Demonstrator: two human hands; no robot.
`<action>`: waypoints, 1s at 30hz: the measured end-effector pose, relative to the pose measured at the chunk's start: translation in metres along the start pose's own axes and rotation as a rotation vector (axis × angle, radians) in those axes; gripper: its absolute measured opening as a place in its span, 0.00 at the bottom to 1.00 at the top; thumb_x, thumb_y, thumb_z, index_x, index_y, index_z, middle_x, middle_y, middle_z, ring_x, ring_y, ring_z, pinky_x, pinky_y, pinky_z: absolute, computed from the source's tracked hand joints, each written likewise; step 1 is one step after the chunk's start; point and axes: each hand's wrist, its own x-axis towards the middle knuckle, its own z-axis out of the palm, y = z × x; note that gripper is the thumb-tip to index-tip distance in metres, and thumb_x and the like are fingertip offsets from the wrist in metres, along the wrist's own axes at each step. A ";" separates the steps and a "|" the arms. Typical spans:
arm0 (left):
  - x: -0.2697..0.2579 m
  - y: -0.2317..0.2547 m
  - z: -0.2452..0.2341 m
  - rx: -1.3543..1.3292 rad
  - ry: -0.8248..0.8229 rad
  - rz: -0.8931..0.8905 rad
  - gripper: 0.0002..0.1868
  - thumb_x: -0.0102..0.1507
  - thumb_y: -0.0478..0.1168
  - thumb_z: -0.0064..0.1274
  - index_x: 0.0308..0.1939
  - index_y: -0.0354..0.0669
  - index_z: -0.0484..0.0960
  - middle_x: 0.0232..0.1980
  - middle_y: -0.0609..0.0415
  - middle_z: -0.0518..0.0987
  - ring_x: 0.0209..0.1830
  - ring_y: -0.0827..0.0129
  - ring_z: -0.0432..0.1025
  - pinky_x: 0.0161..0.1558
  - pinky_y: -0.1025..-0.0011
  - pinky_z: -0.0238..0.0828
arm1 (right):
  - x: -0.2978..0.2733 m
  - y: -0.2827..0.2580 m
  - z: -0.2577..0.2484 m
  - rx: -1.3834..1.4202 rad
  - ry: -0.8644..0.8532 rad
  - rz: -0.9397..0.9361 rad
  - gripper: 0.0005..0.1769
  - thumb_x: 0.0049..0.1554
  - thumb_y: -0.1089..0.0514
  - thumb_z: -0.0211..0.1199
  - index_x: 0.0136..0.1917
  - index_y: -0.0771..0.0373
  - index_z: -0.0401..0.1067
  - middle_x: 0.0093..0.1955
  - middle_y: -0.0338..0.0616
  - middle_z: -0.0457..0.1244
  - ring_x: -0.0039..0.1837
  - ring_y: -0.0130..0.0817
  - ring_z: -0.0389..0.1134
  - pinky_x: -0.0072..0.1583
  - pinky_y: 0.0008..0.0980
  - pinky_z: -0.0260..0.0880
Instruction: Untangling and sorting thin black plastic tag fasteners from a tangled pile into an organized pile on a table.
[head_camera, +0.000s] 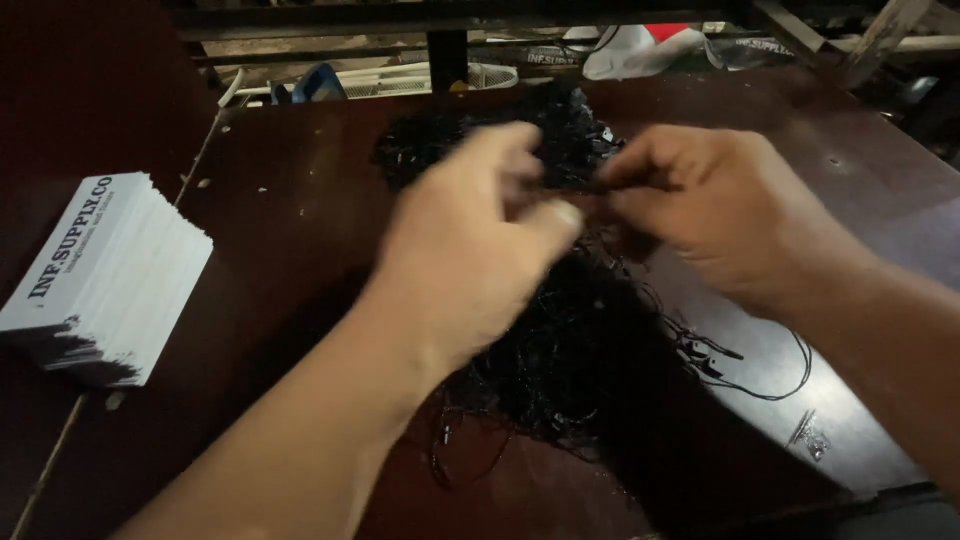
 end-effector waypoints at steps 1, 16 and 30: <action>-0.003 0.011 0.000 0.000 -0.003 -0.001 0.38 0.57 0.48 0.57 0.73 0.50 0.69 0.65 0.55 0.82 0.61 0.68 0.79 0.59 0.69 0.75 | 0.001 -0.001 0.001 0.001 0.000 0.003 0.07 0.60 0.64 0.65 0.52 0.61 0.80 0.39 0.41 0.70 0.40 0.28 0.64 0.45 0.25 0.61; 0.029 -0.041 -0.041 0.098 0.178 -0.361 0.14 0.68 0.44 0.57 0.27 0.49 0.81 0.28 0.60 0.82 0.27 0.76 0.75 0.35 0.75 0.76 | 0.058 0.065 0.006 0.299 0.220 -0.019 0.08 0.66 0.68 0.61 0.48 0.57 0.68 0.40 0.38 0.64 0.42 0.25 0.69 0.49 0.20 0.76; 0.079 -0.095 -0.044 0.287 0.329 -0.265 0.12 0.65 0.41 0.55 0.25 0.55 0.79 0.34 0.64 0.85 0.35 0.68 0.77 0.35 0.62 0.74 | 0.095 0.075 0.022 0.041 0.382 0.043 0.08 0.69 0.55 0.65 0.46 0.51 0.72 0.44 0.32 0.63 0.48 0.28 0.62 0.49 0.41 0.67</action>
